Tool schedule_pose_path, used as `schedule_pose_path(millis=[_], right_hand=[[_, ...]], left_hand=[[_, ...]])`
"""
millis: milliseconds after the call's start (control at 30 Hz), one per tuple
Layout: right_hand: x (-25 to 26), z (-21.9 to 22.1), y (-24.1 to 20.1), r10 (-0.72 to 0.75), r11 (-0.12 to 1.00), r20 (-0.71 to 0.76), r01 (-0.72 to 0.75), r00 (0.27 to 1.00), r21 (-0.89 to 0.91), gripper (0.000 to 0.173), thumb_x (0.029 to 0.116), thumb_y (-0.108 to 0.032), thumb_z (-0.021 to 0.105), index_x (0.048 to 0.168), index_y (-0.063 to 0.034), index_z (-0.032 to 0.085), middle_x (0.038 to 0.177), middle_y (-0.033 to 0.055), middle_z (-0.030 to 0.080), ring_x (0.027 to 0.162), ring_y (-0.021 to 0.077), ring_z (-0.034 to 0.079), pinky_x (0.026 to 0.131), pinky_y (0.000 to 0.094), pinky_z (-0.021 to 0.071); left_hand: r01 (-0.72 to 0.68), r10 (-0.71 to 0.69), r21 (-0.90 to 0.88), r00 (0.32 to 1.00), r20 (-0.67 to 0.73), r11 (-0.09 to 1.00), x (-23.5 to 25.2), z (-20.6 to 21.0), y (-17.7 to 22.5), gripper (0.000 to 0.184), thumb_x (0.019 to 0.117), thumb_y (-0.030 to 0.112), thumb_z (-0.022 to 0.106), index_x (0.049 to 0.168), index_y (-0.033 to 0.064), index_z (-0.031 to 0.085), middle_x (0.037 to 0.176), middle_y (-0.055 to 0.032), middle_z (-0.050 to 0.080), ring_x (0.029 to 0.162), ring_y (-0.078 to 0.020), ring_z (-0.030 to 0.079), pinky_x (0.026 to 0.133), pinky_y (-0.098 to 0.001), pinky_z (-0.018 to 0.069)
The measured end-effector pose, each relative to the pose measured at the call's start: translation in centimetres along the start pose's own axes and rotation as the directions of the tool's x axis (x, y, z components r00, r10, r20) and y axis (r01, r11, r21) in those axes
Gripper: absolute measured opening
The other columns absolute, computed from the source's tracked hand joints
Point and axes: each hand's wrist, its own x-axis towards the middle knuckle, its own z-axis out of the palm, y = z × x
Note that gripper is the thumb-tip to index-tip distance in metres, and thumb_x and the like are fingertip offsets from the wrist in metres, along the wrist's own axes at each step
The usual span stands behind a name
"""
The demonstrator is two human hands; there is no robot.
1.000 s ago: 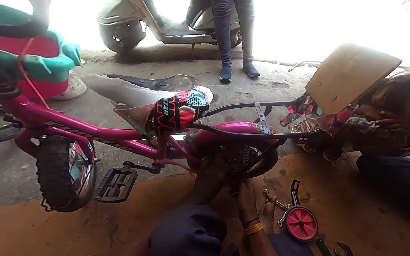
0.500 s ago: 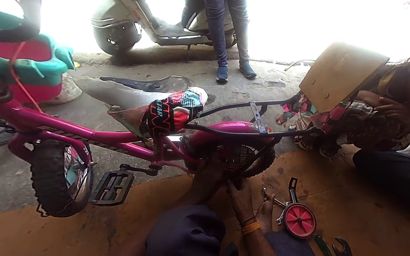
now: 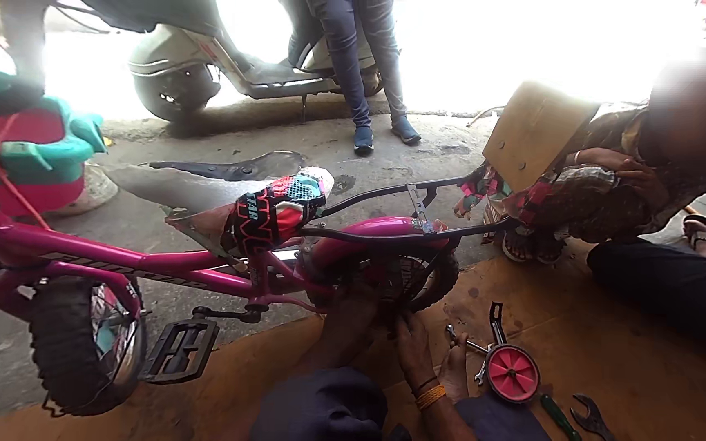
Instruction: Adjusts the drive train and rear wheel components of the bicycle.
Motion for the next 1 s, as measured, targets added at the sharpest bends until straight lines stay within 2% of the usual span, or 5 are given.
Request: schedule_pose_path(millis=[167, 433, 633, 900, 1000], right_hand=[[-0.4, 0.9, 0.3, -0.002, 0.993, -0.013, 0.001, 1.0, -0.121, 0.033, 0.0905, -0.027, 0.069, 0.114, -0.0045, 0.071, 0.1, 0.0082, 0.074, 0.093, 0.0156, 0.071, 0.088, 0.0376, 0.0575], [-0.4, 0.8, 0.1, 0.044, 0.981, -0.076, -0.057, 0.996, -0.183, 0.03, 0.0916, -0.031, 0.069, 0.107, -0.0059, 0.072, 0.094, 0.008, 0.072, 0.09, 0.0181, 0.069, 0.086, 0.04, 0.0556], [-0.6, 0.0, -0.1, 0.17, 0.983, -0.145, -0.159, 0.975, 0.087, 0.044, 0.1116, -0.026, 0.032, 0.113, 0.0011, 0.067, 0.089, 0.0135, 0.068, 0.077, 0.0226, 0.068, 0.073, 0.0424, 0.0571], [-2.2, 1.0, 1.4, 0.08, 0.976, 0.233, -0.028, 0.969, -0.217, 0.038, 0.0916, -0.027, 0.069, 0.12, -0.0012, 0.069, 0.108, 0.0146, 0.072, 0.1, 0.0246, 0.069, 0.092, 0.0448, 0.0548], [-2.3, 1.8, 1.1, 0.079, 0.989, -0.066, -0.086, 0.995, -0.118, 0.051, 0.0898, -0.018, 0.067, 0.134, 0.0033, 0.054, 0.119, 0.0199, 0.064, 0.107, 0.0274, 0.066, 0.094, 0.0431, 0.0544]], left_hand=[[0.062, -0.055, -0.037, 0.985, 0.161, 0.997, 1.6, -1.7, 0.1, 0.054, 0.0971, 0.062, 0.053, 0.1, 0.012, 0.075, 0.094, -0.0057, 0.073, 0.092, -0.0246, 0.071, 0.091, -0.0498, 0.0534], [0.034, -0.036, 0.011, 0.985, 0.169, 0.999, 2.3, -1.1, 0.9, 0.04, 0.0978, 0.049, 0.06, 0.095, 0.0109, 0.074, 0.093, -0.0054, 0.072, 0.091, -0.0243, 0.07, 0.091, -0.047, 0.0529], [0.022, -0.022, 0.006, 0.947, 0.321, 1.0, 3.8, -2.5, 1.7, 0.045, 0.1008, 0.052, 0.055, 0.103, 0.0106, 0.074, 0.1, -0.0069, 0.073, 0.099, -0.0254, 0.07, 0.096, -0.0468, 0.0511], [0.011, 0.003, -0.043, 0.95, 0.311, 0.999, 4.2, -2.5, 1.6, 0.047, 0.1001, 0.054, 0.056, 0.105, 0.0117, 0.075, 0.101, -0.0067, 0.074, 0.099, -0.0266, 0.071, 0.1, -0.0499, 0.0512], [0.002, 0.005, -0.025, 0.96, 0.279, 1.0, 4.2, -2.4, 1.6, 0.047, 0.0996, 0.055, 0.056, 0.105, 0.0114, 0.074, 0.101, -0.0065, 0.075, 0.098, -0.0261, 0.071, 0.099, -0.0484, 0.0508]])
